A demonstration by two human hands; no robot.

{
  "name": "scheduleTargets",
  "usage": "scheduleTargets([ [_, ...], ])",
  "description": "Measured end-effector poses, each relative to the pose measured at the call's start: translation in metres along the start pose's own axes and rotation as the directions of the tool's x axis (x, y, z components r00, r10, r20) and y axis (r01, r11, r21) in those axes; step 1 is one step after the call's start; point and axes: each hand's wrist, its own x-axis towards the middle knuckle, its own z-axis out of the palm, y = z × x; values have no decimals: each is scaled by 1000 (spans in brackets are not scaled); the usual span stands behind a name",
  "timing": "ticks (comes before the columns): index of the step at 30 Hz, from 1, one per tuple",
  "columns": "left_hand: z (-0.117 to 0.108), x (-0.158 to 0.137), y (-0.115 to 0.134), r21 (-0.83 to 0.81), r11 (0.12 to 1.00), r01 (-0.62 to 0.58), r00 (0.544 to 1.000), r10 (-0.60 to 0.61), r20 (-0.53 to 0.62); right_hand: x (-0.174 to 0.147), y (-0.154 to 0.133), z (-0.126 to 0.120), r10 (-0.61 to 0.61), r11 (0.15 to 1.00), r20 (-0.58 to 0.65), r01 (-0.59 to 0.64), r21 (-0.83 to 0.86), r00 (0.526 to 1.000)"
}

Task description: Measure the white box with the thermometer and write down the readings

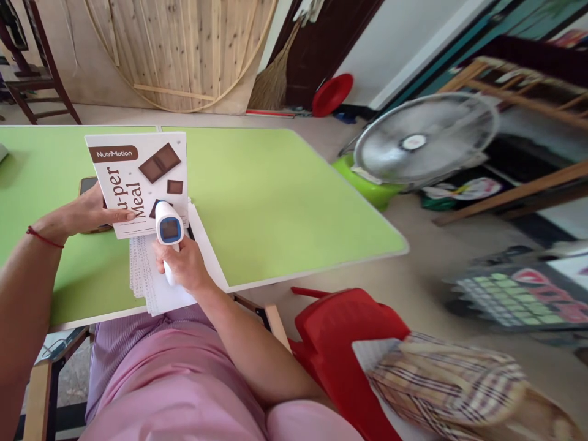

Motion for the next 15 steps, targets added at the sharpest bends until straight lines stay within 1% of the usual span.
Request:
scheduleTargets([
  [4,0,0,1,15,1000,7,1000,-6,-6,0,2,-2,-24,1000,21,24,2,1000],
  [12,0,0,0,27,999,25,1000,-25,-7,-1,-1,-1,-2,1000,3,2,-1,1000],
  [15,-1,-1,-1,37,998,56,998,-55,-16,-1,-1,-2,1,1000,11,-1,-5,1000],
])
